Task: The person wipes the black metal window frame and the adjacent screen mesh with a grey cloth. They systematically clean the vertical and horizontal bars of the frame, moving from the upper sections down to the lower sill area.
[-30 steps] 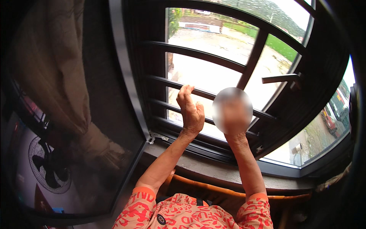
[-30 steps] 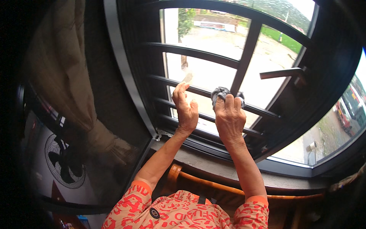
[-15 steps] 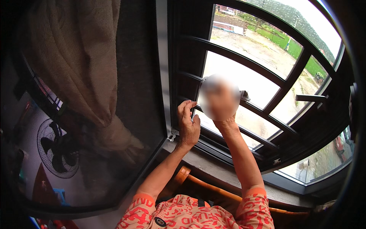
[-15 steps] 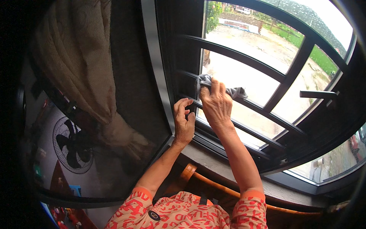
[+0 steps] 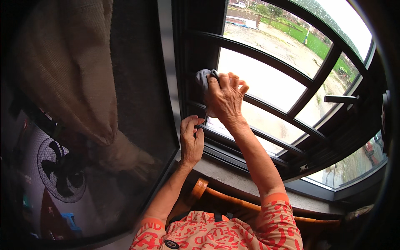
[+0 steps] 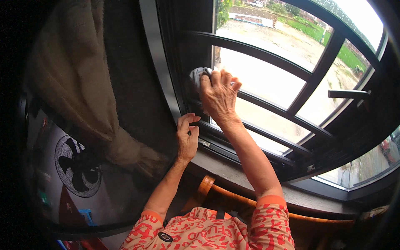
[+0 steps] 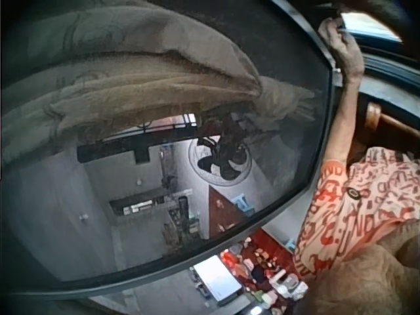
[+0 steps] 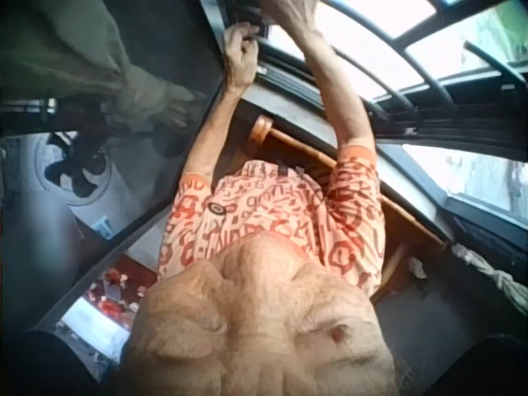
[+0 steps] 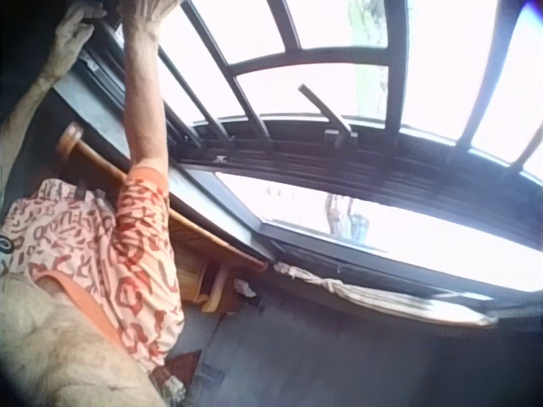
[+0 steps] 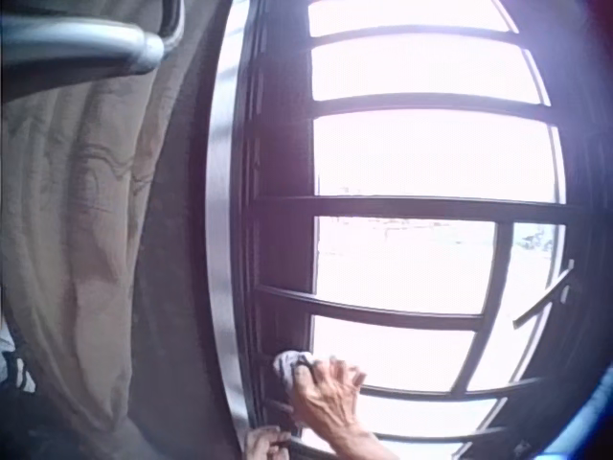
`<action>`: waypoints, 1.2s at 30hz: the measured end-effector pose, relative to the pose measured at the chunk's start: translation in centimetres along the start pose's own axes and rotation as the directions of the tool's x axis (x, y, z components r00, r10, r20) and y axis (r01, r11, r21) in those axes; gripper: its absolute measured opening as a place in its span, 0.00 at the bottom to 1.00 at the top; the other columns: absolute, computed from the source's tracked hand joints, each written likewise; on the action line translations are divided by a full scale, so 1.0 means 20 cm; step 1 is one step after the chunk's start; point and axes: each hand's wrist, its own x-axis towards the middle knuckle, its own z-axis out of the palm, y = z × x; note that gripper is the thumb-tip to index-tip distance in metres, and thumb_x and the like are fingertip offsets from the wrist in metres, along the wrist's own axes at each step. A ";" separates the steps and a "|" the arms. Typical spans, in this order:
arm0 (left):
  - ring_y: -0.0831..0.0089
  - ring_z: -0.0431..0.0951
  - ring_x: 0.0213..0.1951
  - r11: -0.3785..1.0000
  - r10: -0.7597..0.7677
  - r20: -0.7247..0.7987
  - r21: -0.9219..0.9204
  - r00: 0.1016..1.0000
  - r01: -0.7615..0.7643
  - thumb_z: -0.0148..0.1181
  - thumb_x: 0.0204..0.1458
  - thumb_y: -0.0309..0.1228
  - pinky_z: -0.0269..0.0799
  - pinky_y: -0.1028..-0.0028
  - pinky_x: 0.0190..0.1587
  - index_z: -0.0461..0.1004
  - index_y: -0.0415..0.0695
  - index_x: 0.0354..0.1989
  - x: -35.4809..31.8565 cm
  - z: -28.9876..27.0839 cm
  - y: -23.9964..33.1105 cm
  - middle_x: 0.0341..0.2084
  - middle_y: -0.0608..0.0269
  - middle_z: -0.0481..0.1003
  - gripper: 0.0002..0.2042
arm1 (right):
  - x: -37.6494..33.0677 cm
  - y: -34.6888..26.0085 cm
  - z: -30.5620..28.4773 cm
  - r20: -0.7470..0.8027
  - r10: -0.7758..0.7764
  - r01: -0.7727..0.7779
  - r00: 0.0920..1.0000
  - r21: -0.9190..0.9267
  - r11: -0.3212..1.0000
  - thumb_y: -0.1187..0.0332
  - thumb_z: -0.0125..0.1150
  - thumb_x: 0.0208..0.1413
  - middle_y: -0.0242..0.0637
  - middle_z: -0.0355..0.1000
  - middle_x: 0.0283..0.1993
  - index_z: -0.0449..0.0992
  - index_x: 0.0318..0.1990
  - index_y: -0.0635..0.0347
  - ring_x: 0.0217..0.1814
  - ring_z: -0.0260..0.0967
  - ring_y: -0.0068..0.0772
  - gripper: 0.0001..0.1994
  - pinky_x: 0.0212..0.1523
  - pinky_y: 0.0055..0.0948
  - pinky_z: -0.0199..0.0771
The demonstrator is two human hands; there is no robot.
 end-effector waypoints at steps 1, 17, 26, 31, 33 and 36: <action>0.67 0.72 0.50 1.000 0.002 0.014 0.002 1.000 -0.002 0.50 0.50 0.16 0.71 0.73 0.45 0.73 0.38 0.45 0.00 0.02 0.01 0.50 0.58 0.68 0.14 | -0.04 0.02 -0.02 0.002 -0.005 0.005 1.000 0.020 1.000 0.67 0.62 0.48 0.40 0.66 0.46 0.75 0.45 0.54 0.53 0.62 0.47 0.15 0.48 0.51 0.57; 0.69 0.72 0.49 1.000 -0.010 0.129 0.030 0.992 0.006 0.51 0.51 0.19 0.69 0.74 0.44 0.74 0.41 0.43 -0.05 0.02 0.06 0.48 0.60 0.69 0.12 | -0.24 0.30 -0.18 0.006 -0.124 0.124 0.992 0.022 0.992 0.73 0.65 0.49 0.46 0.65 0.54 0.75 0.52 0.59 0.53 0.68 0.46 0.20 0.49 0.43 0.74; 0.67 0.73 0.45 0.998 -0.064 0.152 -0.015 0.986 0.067 0.51 0.50 0.17 0.70 0.71 0.41 0.74 0.41 0.41 -0.08 -0.01 0.01 0.42 0.62 0.72 0.11 | -0.03 0.05 0.03 0.027 -0.180 0.179 0.983 0.052 0.983 0.72 0.58 0.49 0.50 0.62 0.53 0.74 0.42 0.64 0.55 0.65 0.48 0.12 0.51 0.40 0.70; 0.69 0.74 0.43 0.998 -0.054 0.188 0.000 0.981 0.055 0.53 0.50 0.17 0.70 0.72 0.40 0.74 0.41 0.40 -0.10 0.00 0.05 0.41 0.63 0.73 0.11 | -0.09 0.12 -0.03 0.005 -0.169 0.169 0.986 0.030 0.985 0.71 0.61 0.49 0.49 0.66 0.51 0.74 0.49 0.64 0.51 0.68 0.49 0.18 0.49 0.42 0.72; 0.69 0.74 0.43 0.998 -0.046 0.212 -0.024 0.976 0.052 0.53 0.50 0.18 0.70 0.72 0.40 0.74 0.41 0.40 -0.11 0.04 0.07 0.41 0.63 0.73 0.10 | -0.15 0.19 -0.11 -0.002 -0.157 0.157 0.988 0.012 0.987 0.71 0.64 0.48 0.49 0.67 0.50 0.74 0.52 0.63 0.49 0.69 0.49 0.22 0.47 0.42 0.73; 0.68 0.74 0.44 0.999 -0.032 0.228 -0.020 0.973 0.037 0.54 0.50 0.18 0.70 0.72 0.40 0.74 0.41 0.40 -0.14 0.10 0.11 0.41 0.63 0.73 0.10 | -0.26 0.31 -0.22 -0.020 -0.143 0.142 0.989 -0.065 0.988 0.72 0.64 0.48 0.49 0.68 0.50 0.75 0.51 0.61 0.50 0.70 0.48 0.20 0.47 0.41 0.74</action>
